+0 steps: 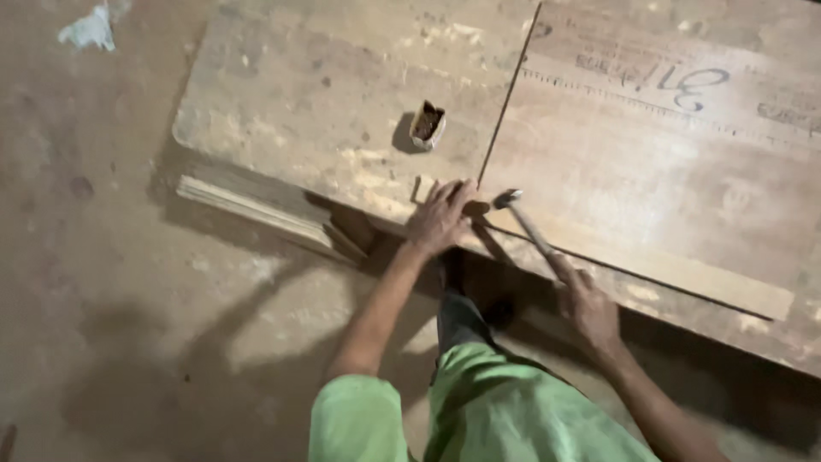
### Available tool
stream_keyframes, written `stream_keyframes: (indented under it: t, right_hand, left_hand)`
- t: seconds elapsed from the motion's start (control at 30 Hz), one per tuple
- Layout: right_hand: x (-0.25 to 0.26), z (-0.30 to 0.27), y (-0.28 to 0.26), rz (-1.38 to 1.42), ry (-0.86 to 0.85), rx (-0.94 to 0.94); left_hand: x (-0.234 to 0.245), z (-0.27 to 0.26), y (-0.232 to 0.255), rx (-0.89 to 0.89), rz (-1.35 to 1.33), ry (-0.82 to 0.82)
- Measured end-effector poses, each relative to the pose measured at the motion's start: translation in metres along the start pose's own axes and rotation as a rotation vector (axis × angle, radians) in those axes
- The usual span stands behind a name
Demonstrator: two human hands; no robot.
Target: The person applies adhesive to a wooden strip using a small spatula and then hammers nails into the strip to secure it to a larger plywood board on a workbench.
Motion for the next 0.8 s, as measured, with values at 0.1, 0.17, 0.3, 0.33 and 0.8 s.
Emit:
stream_keyframes:
  t: [0.1,0.17,0.3,0.33,0.8]
  right_hand:
    - [0.015,0.048,0.013,-0.058,0.072,-0.050]
    - [0.030,0.069,0.020,-0.183,0.049,-0.133]
    - [0.038,0.133,-0.019,-0.125,0.125,0.067]
    - [0.031,0.146,-0.040,0.058,0.074,0.085]
    - [-0.037,0.299,-0.183,0.276,-0.120,0.234]
  left_hand:
    - [0.020,0.020,-0.006,0.047,0.005,0.135]
    - [0.030,0.018,-0.013,0.088,-0.049,0.269]
    - [0.060,0.058,-0.082,0.240,-0.351,0.347]
    - [0.064,0.065,-0.099,0.291,-0.452,0.308]
    - [0.098,0.109,-0.116,0.076,-0.475,0.064]
Point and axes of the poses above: each hand's wrist, its own z-axis towards the middle knuckle, its own x-axis out of the back of the hand, y = z × x, the point moved 2 cm from there along z, towards the middle knuckle, and after that the axes turned 5 degrees about -x, right-handed, at the moved point
